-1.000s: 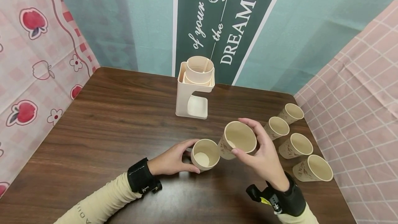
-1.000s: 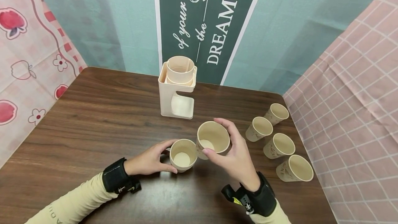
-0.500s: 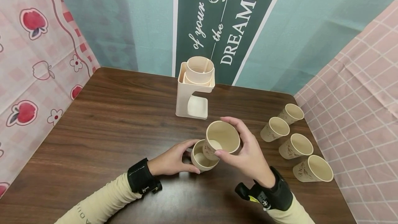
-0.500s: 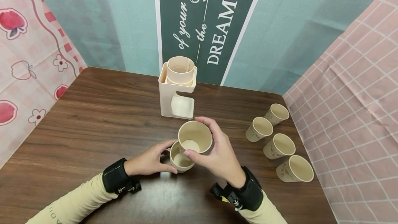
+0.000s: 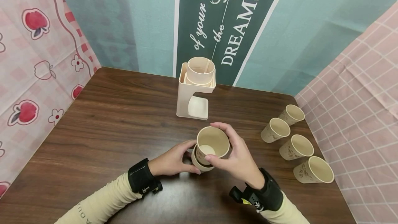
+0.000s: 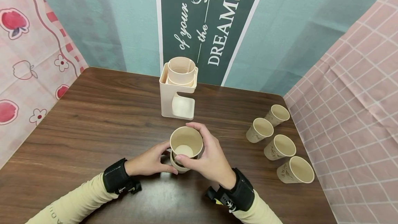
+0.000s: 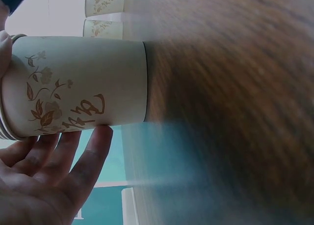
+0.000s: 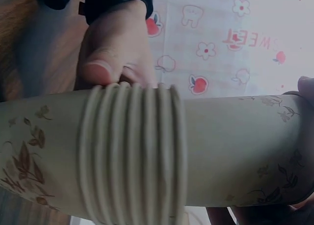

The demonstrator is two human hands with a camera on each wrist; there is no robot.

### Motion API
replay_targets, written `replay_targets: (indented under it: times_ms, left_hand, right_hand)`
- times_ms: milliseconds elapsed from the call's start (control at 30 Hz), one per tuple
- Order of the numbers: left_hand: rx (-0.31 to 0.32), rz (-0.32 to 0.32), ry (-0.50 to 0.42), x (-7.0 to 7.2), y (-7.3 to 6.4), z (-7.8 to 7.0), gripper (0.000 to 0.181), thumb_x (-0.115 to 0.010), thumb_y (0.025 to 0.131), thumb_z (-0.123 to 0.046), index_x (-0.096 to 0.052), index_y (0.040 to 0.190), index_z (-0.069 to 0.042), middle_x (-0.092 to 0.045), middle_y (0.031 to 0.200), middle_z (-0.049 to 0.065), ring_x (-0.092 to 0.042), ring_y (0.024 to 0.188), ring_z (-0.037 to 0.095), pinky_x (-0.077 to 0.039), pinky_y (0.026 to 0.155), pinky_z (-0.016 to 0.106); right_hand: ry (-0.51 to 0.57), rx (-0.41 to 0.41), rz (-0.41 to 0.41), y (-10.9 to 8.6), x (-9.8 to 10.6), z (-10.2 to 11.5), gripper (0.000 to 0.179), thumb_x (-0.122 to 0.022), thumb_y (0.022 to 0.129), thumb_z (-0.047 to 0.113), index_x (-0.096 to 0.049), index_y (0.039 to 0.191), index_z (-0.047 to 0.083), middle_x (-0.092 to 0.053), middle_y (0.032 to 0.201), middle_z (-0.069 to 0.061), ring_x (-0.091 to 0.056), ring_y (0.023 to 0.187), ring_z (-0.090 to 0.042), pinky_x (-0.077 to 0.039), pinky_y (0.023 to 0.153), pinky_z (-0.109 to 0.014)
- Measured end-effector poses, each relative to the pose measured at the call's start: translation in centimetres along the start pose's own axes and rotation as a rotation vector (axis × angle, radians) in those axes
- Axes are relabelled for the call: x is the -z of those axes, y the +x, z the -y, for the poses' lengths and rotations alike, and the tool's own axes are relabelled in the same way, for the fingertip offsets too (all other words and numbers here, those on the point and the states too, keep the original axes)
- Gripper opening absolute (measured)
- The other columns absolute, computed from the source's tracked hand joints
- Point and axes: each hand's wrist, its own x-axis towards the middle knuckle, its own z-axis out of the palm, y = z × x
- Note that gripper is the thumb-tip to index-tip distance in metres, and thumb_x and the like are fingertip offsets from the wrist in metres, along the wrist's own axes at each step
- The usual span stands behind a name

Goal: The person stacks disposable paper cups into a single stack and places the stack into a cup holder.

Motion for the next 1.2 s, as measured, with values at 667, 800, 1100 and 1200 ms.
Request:
replay_targets:
  times_ms: [667, 800, 1100, 1200]
  left_hand:
    - [0.011, -0.001, -0.014, 0.0, 0.0, -0.2, 0.083, -0.089, 0.080, -0.013, -0.044, 0.150, -0.005, -0.054, 0.144, 0.009, -0.056, 0.125, 0.019, -0.054, 0.100, 0.033]
    - [0.007, -0.001, -0.021, 0.0, 0.0, -0.2, 0.083, -0.089, 0.080, -0.012, -0.044, 0.150, -0.004, -0.054, 0.144, 0.009, -0.056, 0.125, 0.019, -0.053, 0.101, 0.033]
    - [0.005, 0.001, -0.020, 0.0, 0.0, -0.1, 0.082, -0.089, 0.080, -0.013, -0.045, 0.149, -0.005, -0.054, 0.144, 0.008, -0.057, 0.125, 0.020, -0.054, 0.100, 0.033]
    - [0.007, 0.001, -0.018, 0.0, -0.1, -0.1, 0.082, -0.089, 0.081, -0.014, -0.045, 0.149, -0.005, -0.053, 0.145, 0.008, -0.057, 0.125, 0.020, -0.054, 0.100, 0.032]
  right_hand:
    - [0.020, -0.001, -0.019, -1.5, -1.3, -2.3, 0.075, -0.088, 0.075, 0.005, -0.051, 0.140, 0.007, -0.061, 0.135, -0.006, -0.061, 0.114, -0.022, -0.054, 0.088, -0.028]
    - [-0.001, -0.013, -0.008, -1.6, -1.5, -2.6, 0.075, -0.089, 0.075, 0.007, -0.051, 0.140, 0.009, -0.061, 0.136, -0.006, -0.060, 0.114, -0.022, -0.053, 0.089, -0.028]
    - [-0.016, -0.024, -0.010, -1.9, -1.9, -3.0, 0.075, -0.089, 0.075, 0.009, -0.052, 0.140, 0.010, -0.061, 0.137, -0.008, -0.061, 0.113, -0.022, -0.054, 0.087, -0.030]
    - [-0.021, -0.031, -0.008, -2.0, -2.0, -3.1, 0.076, -0.090, 0.075, 0.009, -0.052, 0.140, 0.011, -0.060, 0.138, -0.005, -0.061, 0.115, -0.021, -0.053, 0.089, -0.029]
